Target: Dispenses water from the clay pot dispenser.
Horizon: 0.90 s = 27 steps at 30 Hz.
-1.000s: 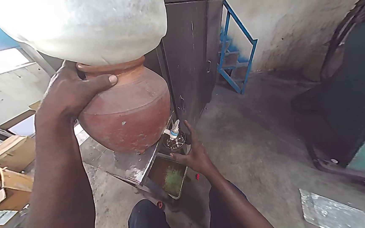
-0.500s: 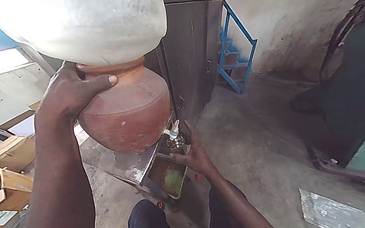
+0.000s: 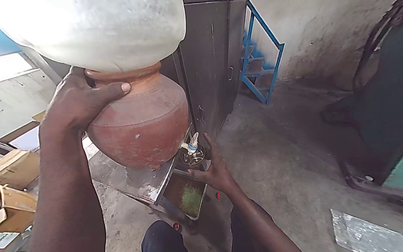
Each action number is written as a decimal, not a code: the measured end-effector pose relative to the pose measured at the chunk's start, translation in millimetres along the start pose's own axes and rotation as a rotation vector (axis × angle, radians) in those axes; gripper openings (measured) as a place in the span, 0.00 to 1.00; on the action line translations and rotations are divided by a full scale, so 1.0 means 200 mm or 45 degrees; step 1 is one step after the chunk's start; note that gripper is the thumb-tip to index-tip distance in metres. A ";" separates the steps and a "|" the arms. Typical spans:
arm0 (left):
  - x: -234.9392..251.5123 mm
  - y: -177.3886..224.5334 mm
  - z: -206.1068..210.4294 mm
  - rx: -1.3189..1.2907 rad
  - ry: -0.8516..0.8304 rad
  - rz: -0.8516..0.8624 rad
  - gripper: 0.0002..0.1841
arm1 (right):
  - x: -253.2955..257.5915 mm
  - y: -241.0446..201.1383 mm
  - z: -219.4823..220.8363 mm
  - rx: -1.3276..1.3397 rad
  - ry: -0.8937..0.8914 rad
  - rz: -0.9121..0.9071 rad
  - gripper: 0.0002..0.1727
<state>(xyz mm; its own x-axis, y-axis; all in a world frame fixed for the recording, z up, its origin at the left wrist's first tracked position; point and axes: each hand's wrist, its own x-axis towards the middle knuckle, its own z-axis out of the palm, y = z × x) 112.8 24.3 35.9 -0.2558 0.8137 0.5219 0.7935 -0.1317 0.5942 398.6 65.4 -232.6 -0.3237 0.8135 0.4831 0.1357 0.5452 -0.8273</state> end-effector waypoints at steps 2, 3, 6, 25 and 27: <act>0.00 0.00 0.00 -0.010 -0.002 0.005 0.50 | 0.00 0.00 0.00 -0.005 0.000 0.004 0.71; 0.00 0.00 0.00 -0.019 -0.008 0.005 0.50 | 0.00 0.00 0.00 -0.009 -0.002 0.008 0.71; -0.01 0.01 0.00 -0.024 -0.010 -0.022 0.51 | 0.00 -0.01 0.00 -0.015 0.001 0.015 0.71; 0.00 0.00 -0.01 0.028 0.000 -0.033 0.51 | 0.01 -0.01 0.00 0.000 -0.009 0.025 0.71; -0.01 0.00 -0.01 0.029 0.005 -0.033 0.49 | 0.01 -0.01 0.00 -0.002 -0.011 0.024 0.71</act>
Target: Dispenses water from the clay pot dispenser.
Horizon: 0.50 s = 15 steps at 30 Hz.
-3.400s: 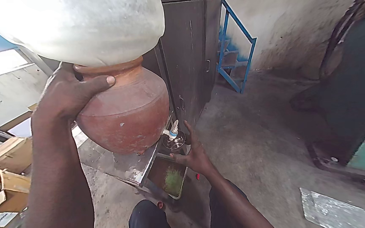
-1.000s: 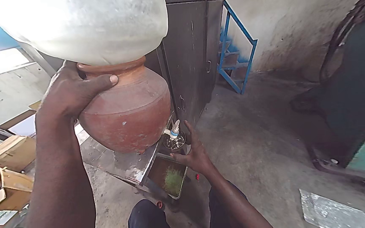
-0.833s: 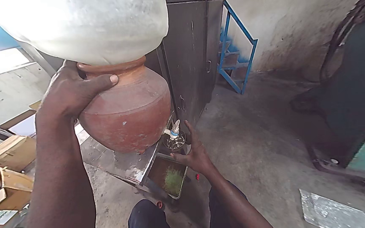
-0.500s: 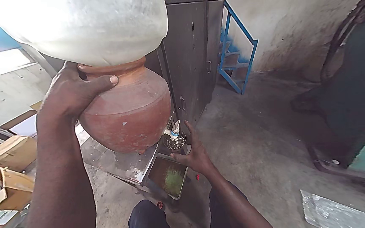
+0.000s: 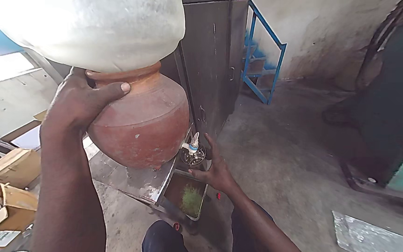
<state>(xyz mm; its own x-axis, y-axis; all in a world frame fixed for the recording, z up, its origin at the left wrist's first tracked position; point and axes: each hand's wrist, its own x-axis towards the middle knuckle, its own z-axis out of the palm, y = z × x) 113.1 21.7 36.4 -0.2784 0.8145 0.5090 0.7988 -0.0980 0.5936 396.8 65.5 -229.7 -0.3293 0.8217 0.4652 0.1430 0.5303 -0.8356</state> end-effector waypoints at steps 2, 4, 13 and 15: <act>0.00 0.00 0.00 0.007 0.005 -0.010 0.49 | 0.00 0.01 0.00 0.005 0.005 -0.007 0.71; 0.00 -0.01 0.00 0.025 0.009 -0.027 0.49 | 0.00 0.01 0.01 0.011 0.003 -0.002 0.71; 0.01 -0.02 -0.01 0.017 0.017 -0.019 0.50 | 0.00 0.00 0.01 -0.009 -0.006 0.023 0.71; 0.02 -0.04 -0.01 0.019 0.013 -0.017 0.51 | 0.00 0.00 0.01 -0.018 -0.002 0.023 0.71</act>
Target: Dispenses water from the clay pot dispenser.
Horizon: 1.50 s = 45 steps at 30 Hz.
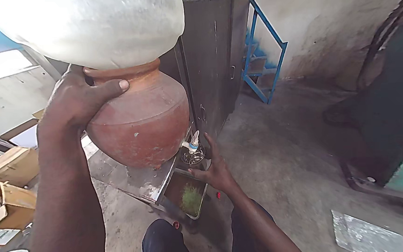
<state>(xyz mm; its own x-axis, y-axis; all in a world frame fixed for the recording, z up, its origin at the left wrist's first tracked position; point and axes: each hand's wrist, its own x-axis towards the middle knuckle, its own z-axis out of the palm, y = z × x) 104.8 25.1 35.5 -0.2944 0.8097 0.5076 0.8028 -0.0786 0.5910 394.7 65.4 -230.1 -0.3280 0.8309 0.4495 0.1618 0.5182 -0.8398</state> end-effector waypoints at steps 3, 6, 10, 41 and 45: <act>-0.01 0.01 0.00 -0.023 -0.001 0.007 0.49 | 0.00 0.00 0.00 -0.012 -0.005 0.002 0.71; -0.02 0.02 0.00 -0.017 0.006 -0.007 0.49 | 0.00 0.02 0.00 -0.002 -0.004 -0.016 0.71; 0.00 0.00 0.00 0.007 0.005 -0.005 0.50 | 0.00 0.02 0.01 0.008 -0.001 -0.033 0.71; -0.02 0.02 0.01 -0.030 -0.001 0.013 0.49 | 0.00 0.02 0.01 0.005 -0.007 -0.012 0.72; -0.01 0.02 0.01 -0.036 0.001 0.017 0.49 | 0.01 0.02 0.01 0.008 -0.007 -0.015 0.72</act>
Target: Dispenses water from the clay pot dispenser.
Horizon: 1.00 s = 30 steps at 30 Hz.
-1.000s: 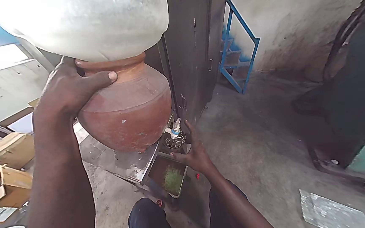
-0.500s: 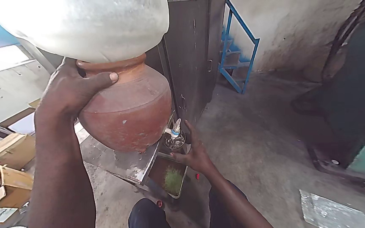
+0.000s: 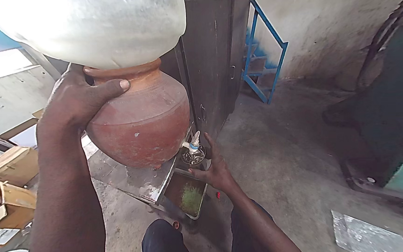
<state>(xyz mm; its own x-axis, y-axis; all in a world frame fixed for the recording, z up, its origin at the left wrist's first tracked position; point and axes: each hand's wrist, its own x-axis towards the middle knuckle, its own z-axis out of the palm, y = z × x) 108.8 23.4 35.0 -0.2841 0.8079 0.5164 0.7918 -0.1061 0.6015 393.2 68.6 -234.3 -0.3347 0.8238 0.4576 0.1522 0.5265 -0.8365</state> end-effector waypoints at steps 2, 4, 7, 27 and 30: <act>0.01 -0.01 0.00 0.034 0.017 -0.015 0.50 | 0.00 0.00 0.00 0.006 0.003 -0.010 0.72; 0.01 -0.02 0.00 0.042 0.015 -0.009 0.50 | 0.00 0.01 0.00 0.009 -0.001 -0.012 0.72; 0.02 -0.03 0.00 0.010 0.001 0.008 0.50 | 0.00 0.01 0.00 0.009 0.003 -0.020 0.72; 0.01 0.00 0.00 0.031 -0.010 0.006 0.52 | -0.01 0.00 -0.02 0.049 0.012 -0.015 0.72; 0.01 0.00 0.00 0.061 0.002 -0.018 0.54 | -0.01 0.00 -0.02 0.042 0.013 -0.016 0.72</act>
<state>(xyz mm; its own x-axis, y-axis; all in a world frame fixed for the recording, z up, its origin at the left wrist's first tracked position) 109.3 25.1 36.3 -0.2959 0.8082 0.5091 0.8128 -0.0670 0.5787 397.3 68.1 -233.9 -0.3270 0.8191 0.4712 0.1169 0.5299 -0.8400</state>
